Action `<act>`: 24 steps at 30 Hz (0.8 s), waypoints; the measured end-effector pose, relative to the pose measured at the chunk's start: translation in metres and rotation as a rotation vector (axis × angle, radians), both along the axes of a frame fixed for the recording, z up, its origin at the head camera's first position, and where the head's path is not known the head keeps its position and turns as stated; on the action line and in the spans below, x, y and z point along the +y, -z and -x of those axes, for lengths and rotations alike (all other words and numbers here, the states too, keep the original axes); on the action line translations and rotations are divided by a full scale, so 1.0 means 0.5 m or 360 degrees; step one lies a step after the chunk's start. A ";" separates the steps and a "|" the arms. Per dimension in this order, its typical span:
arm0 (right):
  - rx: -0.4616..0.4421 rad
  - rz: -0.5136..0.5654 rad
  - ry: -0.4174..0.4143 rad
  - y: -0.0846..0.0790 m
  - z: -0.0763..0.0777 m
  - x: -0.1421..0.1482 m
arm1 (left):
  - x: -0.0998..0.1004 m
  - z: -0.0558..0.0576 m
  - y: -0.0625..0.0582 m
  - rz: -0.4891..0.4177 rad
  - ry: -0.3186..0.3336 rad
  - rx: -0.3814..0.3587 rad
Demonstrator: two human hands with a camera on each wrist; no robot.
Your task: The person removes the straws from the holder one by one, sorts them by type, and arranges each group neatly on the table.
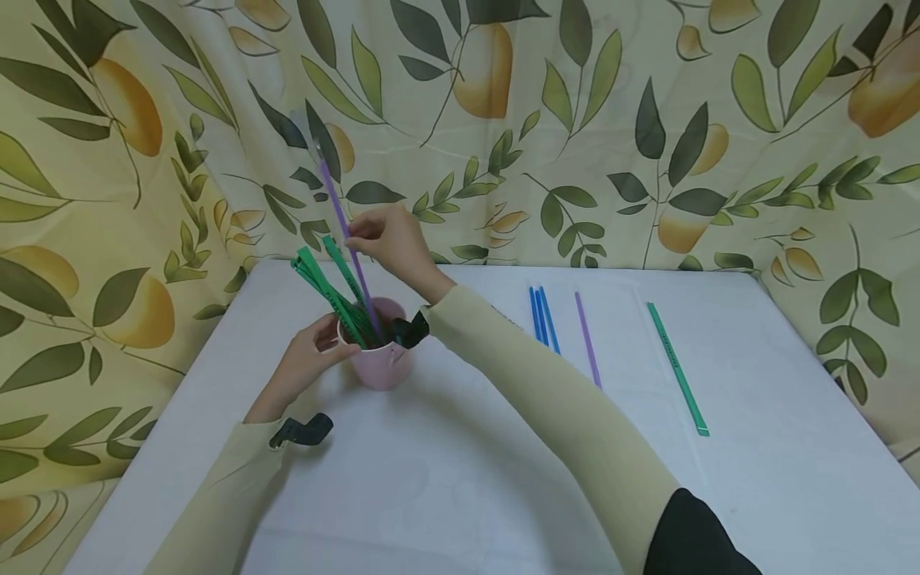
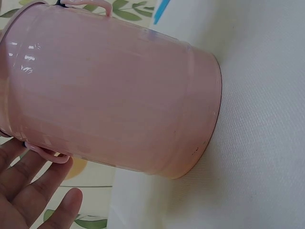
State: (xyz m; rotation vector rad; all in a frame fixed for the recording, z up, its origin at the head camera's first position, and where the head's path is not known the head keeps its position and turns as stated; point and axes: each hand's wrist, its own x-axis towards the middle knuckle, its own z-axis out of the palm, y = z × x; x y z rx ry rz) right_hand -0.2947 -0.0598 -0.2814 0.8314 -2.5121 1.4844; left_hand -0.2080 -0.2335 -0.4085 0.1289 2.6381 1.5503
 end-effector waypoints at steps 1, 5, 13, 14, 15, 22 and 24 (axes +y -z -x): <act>0.0021 0.0013 0.0004 -0.007 -0.001 0.003 | 0.000 0.000 0.001 0.0000 0.0000 0.0001; 0.0028 0.0094 -0.0001 -0.036 -0.004 0.015 | 0.001 0.001 0.002 0.0006 -0.0008 0.0007; -0.0053 0.0291 -0.0006 -0.089 -0.015 0.037 | 0.002 0.000 0.002 0.0013 -0.0016 0.0002; -0.0047 0.0322 -0.0015 -0.095 -0.017 0.041 | 0.002 0.000 0.002 0.0013 -0.0017 0.0003; -0.0049 0.0357 -0.0025 -0.100 -0.019 0.044 | 0.002 0.000 0.001 0.0014 -0.0017 0.0004; -0.0030 0.0539 -0.0073 -0.136 -0.037 0.071 | 0.003 -0.002 0.000 0.0011 -0.0019 0.0005; -0.0008 0.0566 -0.0074 -0.145 -0.043 0.080 | 0.003 -0.002 0.000 0.0008 -0.0017 0.0007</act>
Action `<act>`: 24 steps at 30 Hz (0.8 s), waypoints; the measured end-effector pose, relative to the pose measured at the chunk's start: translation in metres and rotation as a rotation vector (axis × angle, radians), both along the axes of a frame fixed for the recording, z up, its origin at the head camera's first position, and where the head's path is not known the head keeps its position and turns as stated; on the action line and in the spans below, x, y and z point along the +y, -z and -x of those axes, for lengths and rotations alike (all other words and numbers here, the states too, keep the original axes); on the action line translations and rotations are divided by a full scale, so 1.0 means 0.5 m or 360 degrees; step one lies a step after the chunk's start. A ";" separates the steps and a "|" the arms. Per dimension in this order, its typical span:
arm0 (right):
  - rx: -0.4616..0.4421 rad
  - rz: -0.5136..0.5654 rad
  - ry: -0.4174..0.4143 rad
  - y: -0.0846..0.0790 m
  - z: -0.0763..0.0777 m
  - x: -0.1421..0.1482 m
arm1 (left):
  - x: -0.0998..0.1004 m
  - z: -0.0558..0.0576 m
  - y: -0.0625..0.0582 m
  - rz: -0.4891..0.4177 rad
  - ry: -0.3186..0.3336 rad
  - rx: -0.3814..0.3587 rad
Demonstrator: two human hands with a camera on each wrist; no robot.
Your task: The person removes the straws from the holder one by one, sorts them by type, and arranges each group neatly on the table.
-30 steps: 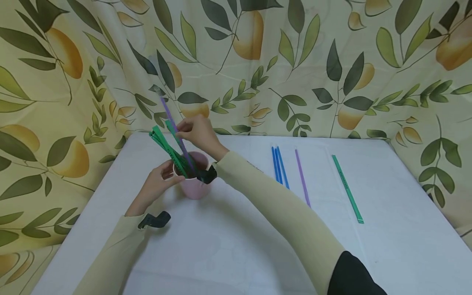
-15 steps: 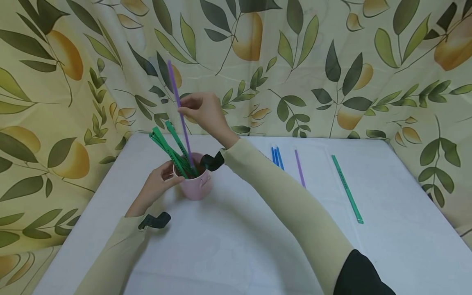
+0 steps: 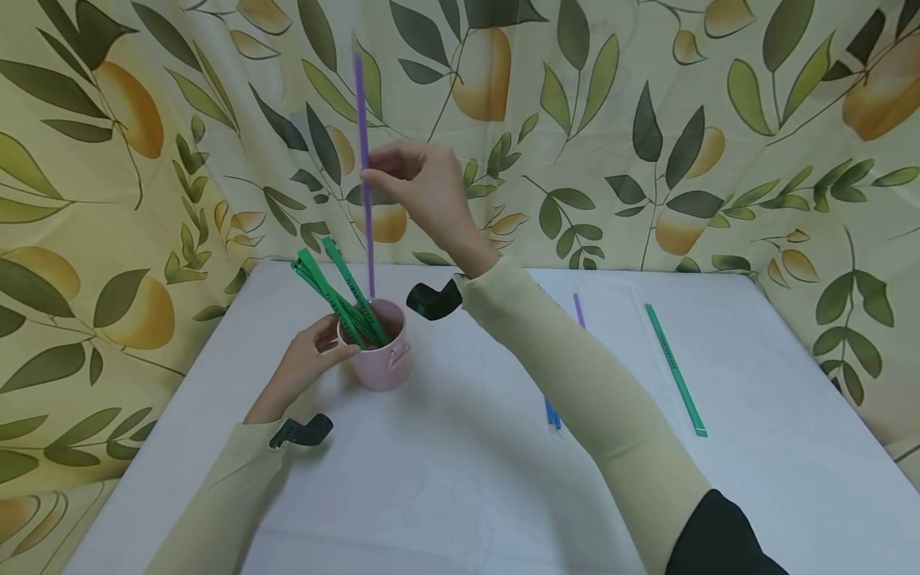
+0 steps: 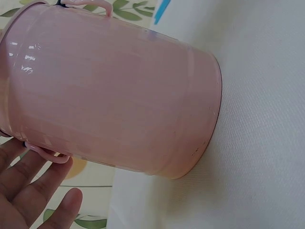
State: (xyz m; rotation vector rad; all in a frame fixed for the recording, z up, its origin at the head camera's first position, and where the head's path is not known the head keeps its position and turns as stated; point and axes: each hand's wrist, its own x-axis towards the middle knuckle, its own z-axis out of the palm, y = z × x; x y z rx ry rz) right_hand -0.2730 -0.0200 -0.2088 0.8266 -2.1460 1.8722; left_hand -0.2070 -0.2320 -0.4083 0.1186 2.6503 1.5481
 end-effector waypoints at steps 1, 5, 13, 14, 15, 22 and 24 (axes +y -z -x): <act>0.0011 0.0018 -0.0005 -0.003 -0.002 0.005 | 0.000 0.000 0.000 -0.0002 0.0002 0.0002; 0.0058 0.0091 -0.0027 -0.013 -0.014 0.026 | 0.000 -0.001 -0.001 0.0000 0.0003 0.0002; 0.0115 0.0108 0.0037 -0.023 -0.043 0.080 | -0.001 -0.002 0.000 -0.0016 0.0008 0.0007; 0.0111 0.0114 0.0034 -0.023 -0.048 0.087 | -0.001 -0.002 0.000 -0.0019 0.0009 0.0007; 0.0102 0.0120 0.0033 -0.023 -0.052 0.094 | -0.001 -0.002 -0.001 -0.0017 0.0008 0.0005; 0.0044 0.0144 0.0009 -0.009 -0.074 0.141 | 0.000 -0.002 -0.001 0.0010 0.0000 -0.0014; 0.0033 0.0097 0.0030 -0.001 -0.079 0.152 | 0.000 -0.001 -0.001 0.0017 -0.0004 -0.0020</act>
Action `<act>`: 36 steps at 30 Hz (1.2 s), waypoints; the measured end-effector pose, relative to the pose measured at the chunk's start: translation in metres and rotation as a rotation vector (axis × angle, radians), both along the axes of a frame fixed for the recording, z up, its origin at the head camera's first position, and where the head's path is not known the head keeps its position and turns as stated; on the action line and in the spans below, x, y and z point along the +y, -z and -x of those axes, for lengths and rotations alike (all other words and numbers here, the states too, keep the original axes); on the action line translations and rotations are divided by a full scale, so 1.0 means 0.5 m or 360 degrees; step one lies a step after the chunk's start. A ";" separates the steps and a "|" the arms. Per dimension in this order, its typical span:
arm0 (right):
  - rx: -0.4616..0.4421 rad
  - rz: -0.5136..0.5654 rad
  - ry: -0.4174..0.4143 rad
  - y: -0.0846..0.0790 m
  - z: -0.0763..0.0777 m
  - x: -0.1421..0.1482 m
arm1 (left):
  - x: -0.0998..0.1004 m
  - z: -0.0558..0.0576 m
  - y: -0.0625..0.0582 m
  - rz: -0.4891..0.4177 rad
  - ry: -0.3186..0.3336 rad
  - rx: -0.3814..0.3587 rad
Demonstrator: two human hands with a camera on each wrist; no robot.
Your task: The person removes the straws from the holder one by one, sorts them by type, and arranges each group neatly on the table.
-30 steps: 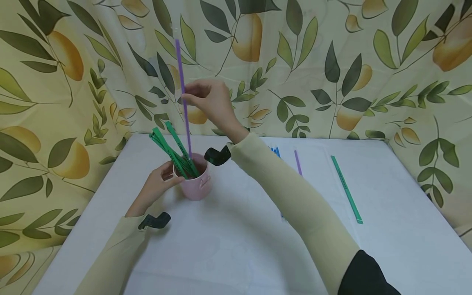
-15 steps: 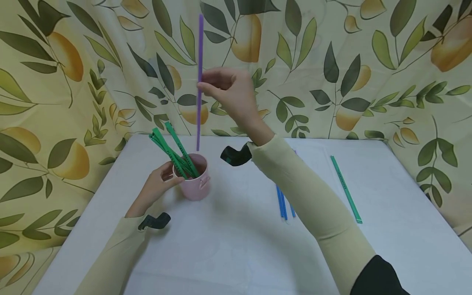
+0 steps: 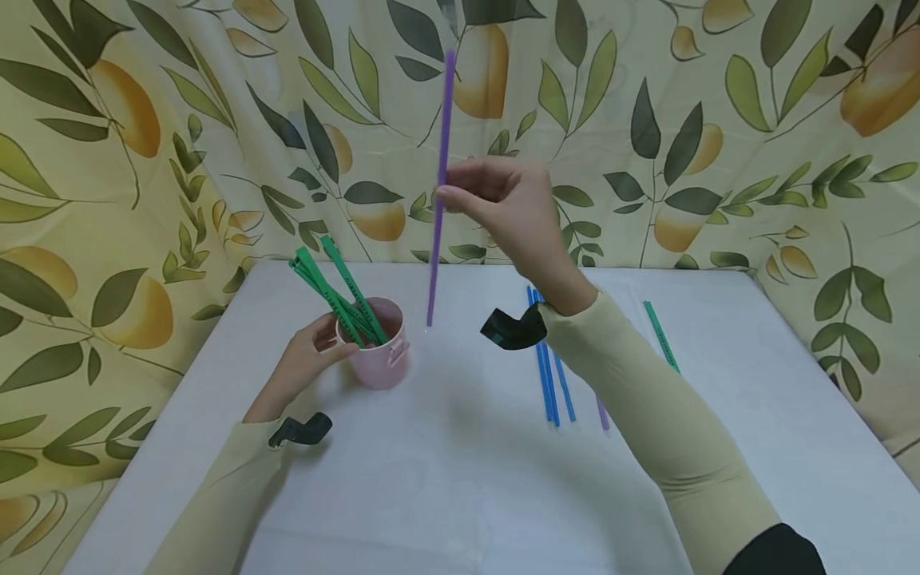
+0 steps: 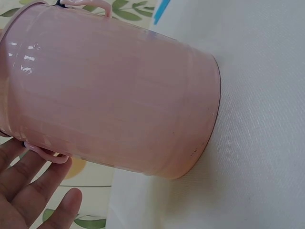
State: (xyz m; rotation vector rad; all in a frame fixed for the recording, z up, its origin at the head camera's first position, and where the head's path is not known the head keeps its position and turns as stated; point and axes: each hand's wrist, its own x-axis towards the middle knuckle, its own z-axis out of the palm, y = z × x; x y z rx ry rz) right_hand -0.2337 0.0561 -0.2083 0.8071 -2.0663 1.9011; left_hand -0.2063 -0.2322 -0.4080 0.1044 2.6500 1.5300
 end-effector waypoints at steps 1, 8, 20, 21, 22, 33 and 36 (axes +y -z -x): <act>-0.0015 -0.0027 0.0014 0.005 -0.002 0.006 | 0.000 0.000 0.000 0.0001 -0.0001 -0.0002; -0.0064 -0.0243 0.0125 0.050 -0.006 0.049 | 0.001 0.002 0.000 -0.0020 -0.0007 -0.0009; -0.0283 -0.0579 0.0258 0.121 0.003 0.142 | 0.006 0.000 -0.001 -0.0013 -0.0018 0.0005; -0.0298 -0.0618 0.0273 0.125 0.003 0.149 | 0.006 0.000 -0.001 -0.0013 -0.0019 0.0006; -0.0306 -0.0645 0.0277 0.130 0.004 0.156 | 0.005 0.000 0.000 -0.0011 -0.0021 0.0006; -0.0356 -0.0906 0.0371 0.181 0.013 0.224 | 0.002 0.000 0.002 0.0002 -0.0034 -0.0015; -0.0369 -0.0977 0.0378 0.196 0.020 0.244 | 0.003 0.000 0.001 0.0002 -0.0032 -0.0016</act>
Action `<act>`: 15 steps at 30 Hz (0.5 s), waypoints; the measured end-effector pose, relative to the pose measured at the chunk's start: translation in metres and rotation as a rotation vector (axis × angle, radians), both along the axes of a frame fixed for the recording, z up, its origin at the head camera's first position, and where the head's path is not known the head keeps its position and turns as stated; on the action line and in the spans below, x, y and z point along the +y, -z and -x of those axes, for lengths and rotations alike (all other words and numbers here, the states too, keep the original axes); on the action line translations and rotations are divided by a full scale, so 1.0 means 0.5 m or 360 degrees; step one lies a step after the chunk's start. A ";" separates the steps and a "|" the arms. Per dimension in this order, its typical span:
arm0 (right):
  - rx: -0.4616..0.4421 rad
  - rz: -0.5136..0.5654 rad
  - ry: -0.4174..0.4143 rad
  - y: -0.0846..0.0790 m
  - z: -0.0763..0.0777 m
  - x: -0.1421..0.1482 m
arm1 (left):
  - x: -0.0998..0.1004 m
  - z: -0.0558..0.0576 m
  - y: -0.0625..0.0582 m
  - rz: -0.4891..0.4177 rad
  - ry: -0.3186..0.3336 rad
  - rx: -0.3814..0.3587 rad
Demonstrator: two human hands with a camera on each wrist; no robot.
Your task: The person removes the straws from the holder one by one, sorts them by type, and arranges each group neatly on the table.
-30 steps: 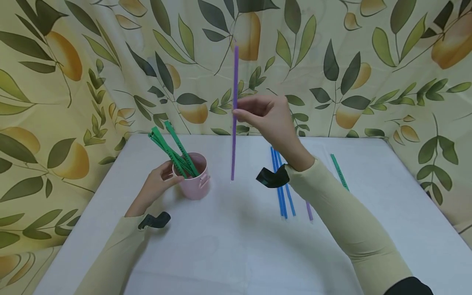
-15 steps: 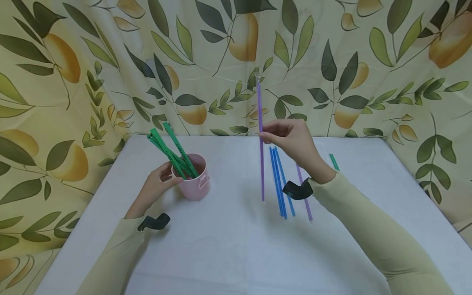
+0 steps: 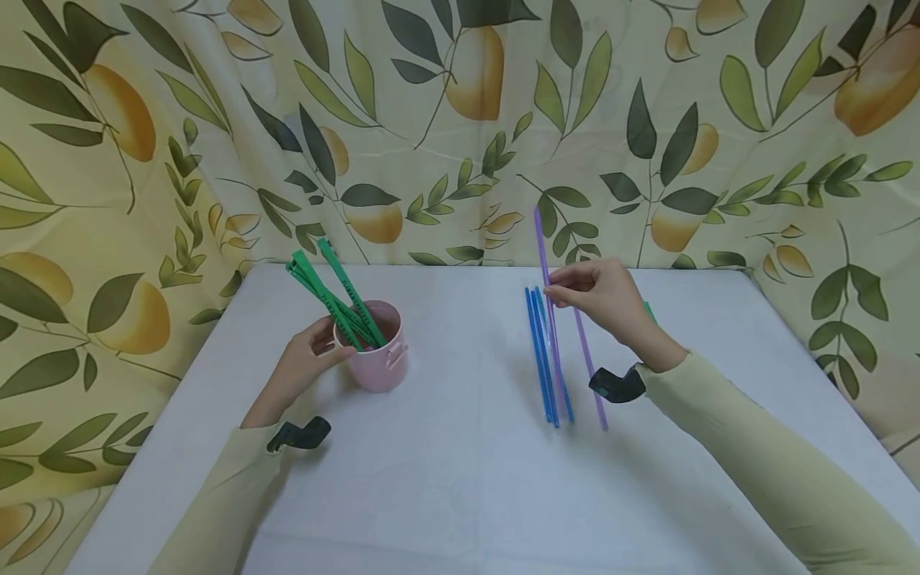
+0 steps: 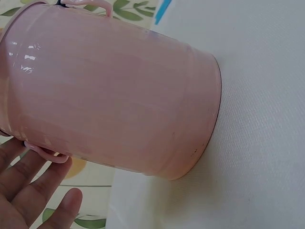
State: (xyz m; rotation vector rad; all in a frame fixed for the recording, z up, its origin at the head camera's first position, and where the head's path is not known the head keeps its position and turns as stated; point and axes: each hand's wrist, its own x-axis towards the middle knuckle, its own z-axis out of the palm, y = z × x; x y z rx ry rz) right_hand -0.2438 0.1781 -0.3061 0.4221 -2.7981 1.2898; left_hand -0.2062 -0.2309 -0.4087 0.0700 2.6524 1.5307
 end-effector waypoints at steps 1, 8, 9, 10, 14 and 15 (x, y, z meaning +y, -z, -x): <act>-0.0020 -0.0017 0.0000 0.005 0.003 0.007 | 0.000 0.000 0.000 0.0002 -0.0002 -0.0002; -0.0179 -0.0069 -0.0010 0.034 0.027 0.045 | 0.001 -0.001 0.000 0.0001 -0.0010 -0.0013; -0.0200 -0.0070 -0.0007 0.039 0.030 0.049 | 0.001 -0.001 0.000 -0.0001 -0.0009 -0.0012; -0.0218 -0.0070 -0.0006 0.043 0.034 0.053 | 0.001 -0.001 0.000 -0.0002 -0.0009 -0.0009; -0.0267 -0.0076 0.0010 0.062 0.051 0.068 | 0.001 0.000 0.001 -0.0006 -0.0004 0.0004; -0.0279 -0.0080 0.0017 0.066 0.055 0.070 | 0.000 0.000 0.001 -0.0008 -0.0002 0.0007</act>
